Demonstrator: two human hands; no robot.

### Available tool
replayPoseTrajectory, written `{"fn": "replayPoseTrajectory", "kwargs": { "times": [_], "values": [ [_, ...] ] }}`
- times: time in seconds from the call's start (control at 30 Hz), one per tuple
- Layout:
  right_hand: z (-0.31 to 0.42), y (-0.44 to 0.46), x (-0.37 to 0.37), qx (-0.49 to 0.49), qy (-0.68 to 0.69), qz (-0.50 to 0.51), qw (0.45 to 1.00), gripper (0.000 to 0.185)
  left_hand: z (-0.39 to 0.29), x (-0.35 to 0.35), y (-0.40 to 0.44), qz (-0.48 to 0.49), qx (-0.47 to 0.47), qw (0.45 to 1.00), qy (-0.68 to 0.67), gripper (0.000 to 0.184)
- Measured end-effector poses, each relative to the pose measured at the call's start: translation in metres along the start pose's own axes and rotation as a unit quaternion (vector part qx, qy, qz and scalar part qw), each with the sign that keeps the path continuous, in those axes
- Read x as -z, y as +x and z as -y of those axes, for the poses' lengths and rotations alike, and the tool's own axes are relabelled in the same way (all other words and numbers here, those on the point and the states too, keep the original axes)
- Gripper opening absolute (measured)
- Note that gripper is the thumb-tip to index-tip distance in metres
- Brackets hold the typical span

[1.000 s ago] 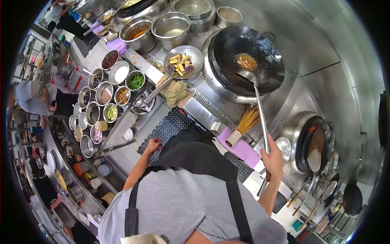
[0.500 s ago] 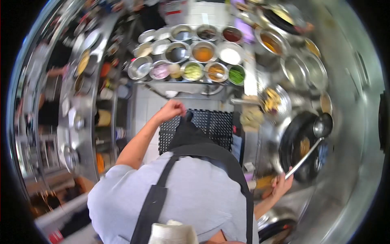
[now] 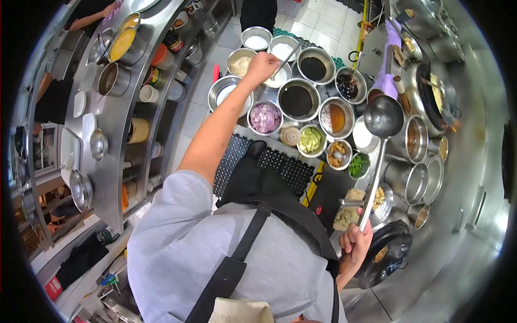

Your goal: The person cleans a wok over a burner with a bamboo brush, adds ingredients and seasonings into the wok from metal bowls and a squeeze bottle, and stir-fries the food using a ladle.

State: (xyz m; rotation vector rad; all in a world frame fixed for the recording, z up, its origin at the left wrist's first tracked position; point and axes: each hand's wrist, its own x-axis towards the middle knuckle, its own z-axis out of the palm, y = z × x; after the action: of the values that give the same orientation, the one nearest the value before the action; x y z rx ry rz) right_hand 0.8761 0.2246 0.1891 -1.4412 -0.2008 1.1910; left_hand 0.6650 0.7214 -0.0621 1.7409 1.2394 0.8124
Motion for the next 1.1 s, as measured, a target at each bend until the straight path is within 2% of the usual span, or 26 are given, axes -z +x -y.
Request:
{"fn": "replayPoseTrajectory", "kwargs": {
  "times": [0.03,0.07,0.17,0.27,0.4,0.47,0.67,0.9,1.1],
  "values": [
    [0.005,0.009,-0.016,-0.011,-0.022,0.013,1.0,0.054,-0.011,-0.004,0.015,0.004,-0.019,0.996,0.082,0.035],
    [0.009,0.017,-0.032,-0.017,-0.019,0.016,1.0,0.053,-0.01,-0.016,0.029,-0.004,0.012,0.991,0.131,0.035],
    [0.017,0.034,-0.066,-0.028,-0.034,0.026,0.999,0.052,-0.037,-0.023,0.047,0.09,0.043,0.973,0.208,0.033],
    [0.025,0.048,-0.084,-0.038,-0.06,0.028,0.997,0.057,-0.025,-0.032,0.057,0.033,0.019,0.97,0.239,0.031],
    [0.033,0.064,-0.099,-0.057,-0.107,0.009,0.993,0.059,-0.034,0.003,0.03,0.017,0.046,0.979,0.199,0.024],
    [0.035,0.074,-0.1,-0.066,-0.123,0.02,0.99,0.058,-0.018,0.02,-0.002,-0.035,-0.073,0.975,0.209,0.018],
    [0.034,0.097,-0.112,-0.085,-0.13,0.035,0.987,0.056,-0.02,0.049,-0.058,-0.044,-0.24,0.93,0.275,0.009],
    [0.04,0.106,-0.117,-0.107,-0.141,0.053,0.983,0.056,-0.012,0.039,-0.052,-0.15,-0.147,0.963,0.166,0.01],
    [0.038,0.105,-0.116,-0.112,-0.148,0.058,0.981,0.055,0.003,0.034,-0.048,-0.168,-0.091,0.976,0.106,0.013]
  ]
}}
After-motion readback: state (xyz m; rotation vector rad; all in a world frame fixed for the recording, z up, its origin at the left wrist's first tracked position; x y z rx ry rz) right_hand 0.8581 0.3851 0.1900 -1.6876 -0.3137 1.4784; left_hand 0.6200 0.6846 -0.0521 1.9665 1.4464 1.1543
